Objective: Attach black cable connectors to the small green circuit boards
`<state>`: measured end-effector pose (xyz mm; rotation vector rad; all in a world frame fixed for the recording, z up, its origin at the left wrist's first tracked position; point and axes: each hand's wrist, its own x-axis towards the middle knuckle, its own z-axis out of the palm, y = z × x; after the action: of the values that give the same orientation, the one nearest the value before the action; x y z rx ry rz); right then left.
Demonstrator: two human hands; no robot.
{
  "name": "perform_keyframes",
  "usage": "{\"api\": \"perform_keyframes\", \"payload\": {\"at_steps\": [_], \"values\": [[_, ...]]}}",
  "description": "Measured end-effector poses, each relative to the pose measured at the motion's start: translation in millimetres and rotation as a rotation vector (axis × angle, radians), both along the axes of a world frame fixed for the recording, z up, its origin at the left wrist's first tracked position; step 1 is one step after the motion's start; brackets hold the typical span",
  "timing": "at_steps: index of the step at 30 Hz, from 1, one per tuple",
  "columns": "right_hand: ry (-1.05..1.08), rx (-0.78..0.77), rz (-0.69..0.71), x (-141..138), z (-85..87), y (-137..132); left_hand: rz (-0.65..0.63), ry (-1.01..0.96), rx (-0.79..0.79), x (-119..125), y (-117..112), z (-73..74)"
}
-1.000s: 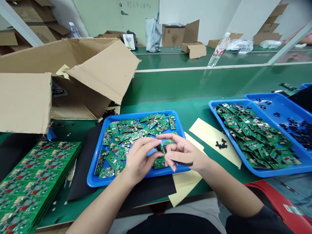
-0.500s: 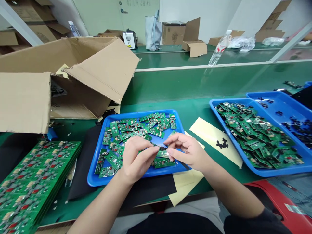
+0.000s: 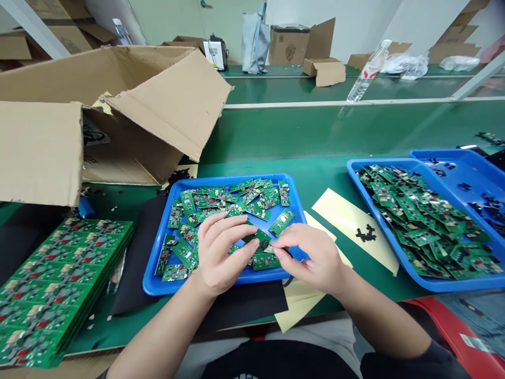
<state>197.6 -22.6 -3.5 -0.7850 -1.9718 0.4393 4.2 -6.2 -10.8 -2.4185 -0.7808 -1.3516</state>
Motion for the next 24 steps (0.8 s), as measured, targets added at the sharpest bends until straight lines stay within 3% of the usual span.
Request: {"api": "perform_keyframes", "payload": {"at_steps": [12, 24], "values": [[0.03, -0.2, 0.156, -8.6, -4.8, -3.3, 0.032, 0.052, 0.005, 3.3, 1.1, 0.0], [0.132, -0.527, 0.002, 5.7, 5.0, 2.5, -0.08, -0.059, -0.133, 2.2, 1.4, 1.0]]}}
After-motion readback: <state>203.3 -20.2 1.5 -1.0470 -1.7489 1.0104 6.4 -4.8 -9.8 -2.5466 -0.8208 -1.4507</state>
